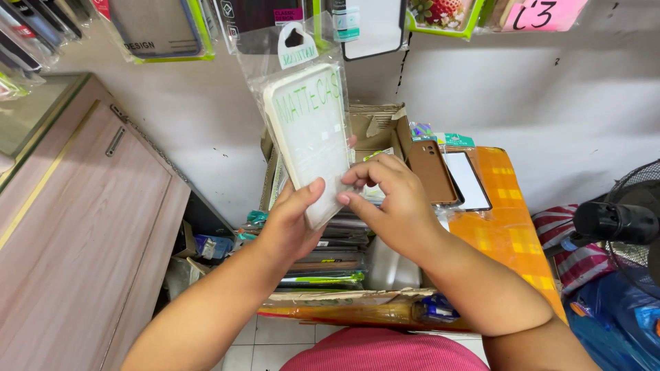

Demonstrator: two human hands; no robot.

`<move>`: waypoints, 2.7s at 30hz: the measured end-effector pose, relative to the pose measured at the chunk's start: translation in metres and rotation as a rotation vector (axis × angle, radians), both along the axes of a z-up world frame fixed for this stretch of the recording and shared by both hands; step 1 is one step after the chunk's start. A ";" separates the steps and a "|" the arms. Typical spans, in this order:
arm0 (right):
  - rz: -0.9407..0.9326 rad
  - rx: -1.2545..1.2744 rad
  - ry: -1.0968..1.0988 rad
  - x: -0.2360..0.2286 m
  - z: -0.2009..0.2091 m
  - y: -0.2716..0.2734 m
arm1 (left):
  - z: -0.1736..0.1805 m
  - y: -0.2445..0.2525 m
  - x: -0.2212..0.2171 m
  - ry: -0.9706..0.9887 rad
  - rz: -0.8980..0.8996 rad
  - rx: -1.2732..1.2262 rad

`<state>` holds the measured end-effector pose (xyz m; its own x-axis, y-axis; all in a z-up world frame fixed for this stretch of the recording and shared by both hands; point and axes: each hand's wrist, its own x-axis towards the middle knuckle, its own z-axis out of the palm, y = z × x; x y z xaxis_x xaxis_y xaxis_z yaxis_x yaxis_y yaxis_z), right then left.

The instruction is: Checking and unboxing various phone cases from a box.

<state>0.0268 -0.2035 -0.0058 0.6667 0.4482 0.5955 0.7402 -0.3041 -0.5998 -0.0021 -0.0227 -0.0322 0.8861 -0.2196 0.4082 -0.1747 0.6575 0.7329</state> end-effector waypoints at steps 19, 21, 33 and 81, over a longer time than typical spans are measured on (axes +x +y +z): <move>0.293 0.086 -0.085 0.004 -0.008 -0.009 | -0.017 0.002 -0.003 0.083 0.091 -0.003; 0.310 0.039 -0.118 0.007 -0.009 -0.012 | -0.013 0.001 -0.007 0.053 0.089 -0.005; 0.220 0.013 -0.029 0.007 -0.018 -0.010 | -0.024 0.004 -0.004 0.175 0.081 0.001; 0.195 -0.270 -0.637 -0.028 0.014 -0.021 | -0.038 0.023 -0.002 0.343 -0.266 0.034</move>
